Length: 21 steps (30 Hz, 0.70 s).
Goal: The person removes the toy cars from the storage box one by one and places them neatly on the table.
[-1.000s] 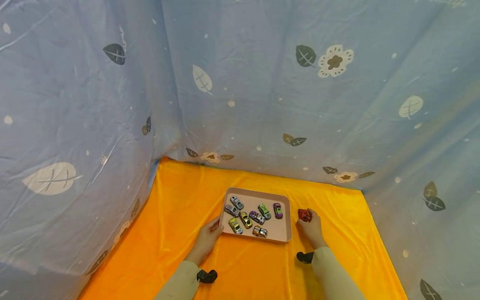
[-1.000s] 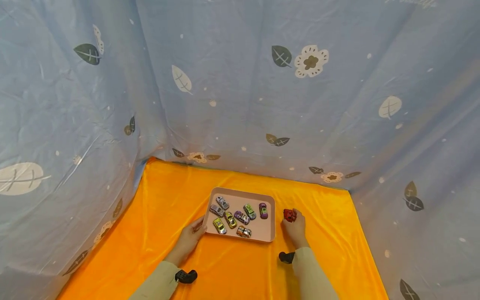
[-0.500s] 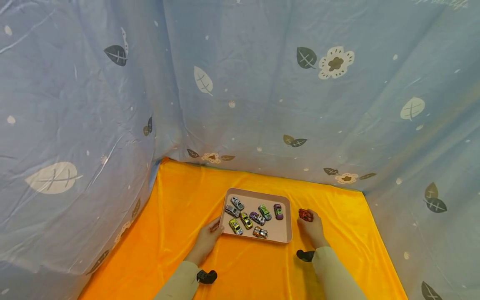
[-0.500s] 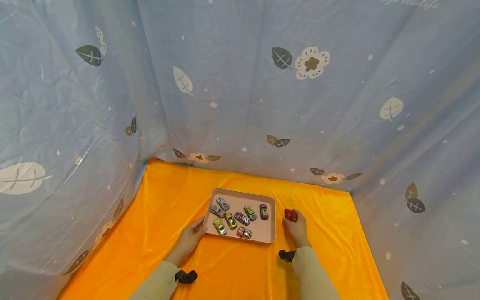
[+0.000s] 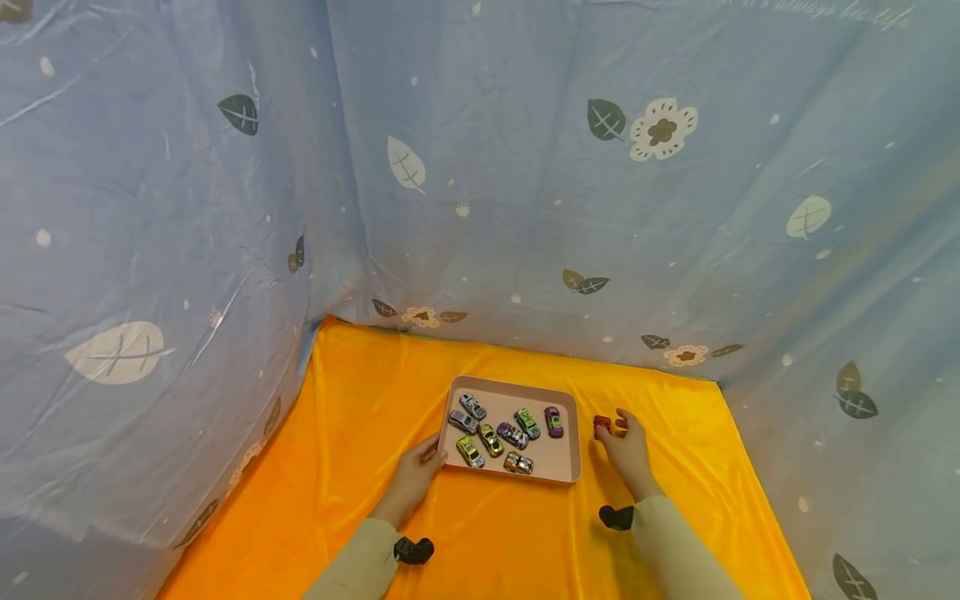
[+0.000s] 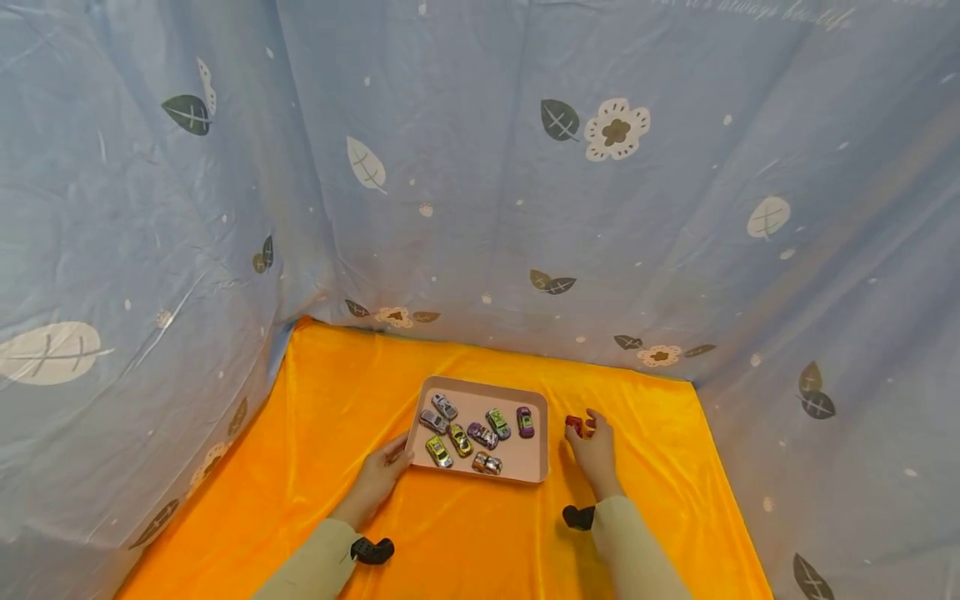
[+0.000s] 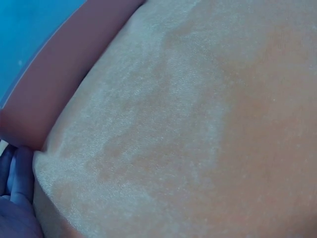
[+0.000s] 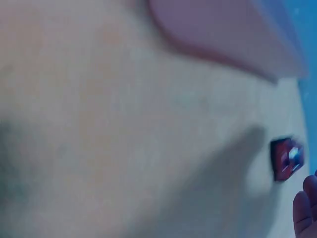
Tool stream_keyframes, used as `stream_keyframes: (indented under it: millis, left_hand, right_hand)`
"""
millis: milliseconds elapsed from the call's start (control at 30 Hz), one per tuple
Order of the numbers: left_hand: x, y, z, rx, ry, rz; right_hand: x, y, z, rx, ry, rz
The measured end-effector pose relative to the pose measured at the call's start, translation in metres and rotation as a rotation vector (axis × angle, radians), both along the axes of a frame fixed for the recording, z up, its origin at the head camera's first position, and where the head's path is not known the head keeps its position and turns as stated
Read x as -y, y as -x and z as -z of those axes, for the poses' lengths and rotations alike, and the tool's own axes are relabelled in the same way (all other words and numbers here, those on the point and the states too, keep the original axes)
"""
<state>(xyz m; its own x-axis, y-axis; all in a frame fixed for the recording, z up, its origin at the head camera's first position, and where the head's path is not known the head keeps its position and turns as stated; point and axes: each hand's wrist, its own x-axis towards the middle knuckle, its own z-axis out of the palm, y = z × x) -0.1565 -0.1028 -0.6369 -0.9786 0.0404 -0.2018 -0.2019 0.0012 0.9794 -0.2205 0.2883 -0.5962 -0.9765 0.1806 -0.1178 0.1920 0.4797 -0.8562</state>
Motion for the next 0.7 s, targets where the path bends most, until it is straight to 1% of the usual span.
stream_keyframes:
  millis: [167,233,367,500,700]
  left_hand:
    - [0.003,-0.001,0.003,0.001,0.027,-0.029]
    - [0.003,0.000,0.004,0.006,0.023,-0.033]
    - [0.003,0.001,0.004,-0.001,0.020,-0.026]
    - [0.002,0.001,0.004,-0.002,0.017,-0.020]
    - [0.000,0.001,0.006,-0.002,0.011,-0.011]
  right_hand:
    - [0.025,-0.006,-0.014,-0.105,-0.032,-0.072]
    - [0.036,-0.009,-0.020,-0.140,-0.022,-0.107]
    - [0.055,-0.012,-0.025,-0.175,-0.034,-0.157]
    - [0.070,-0.016,-0.027,-0.185,-0.034,-0.200]
    - [0.084,-0.019,-0.024,-0.220,-0.002,-0.261]
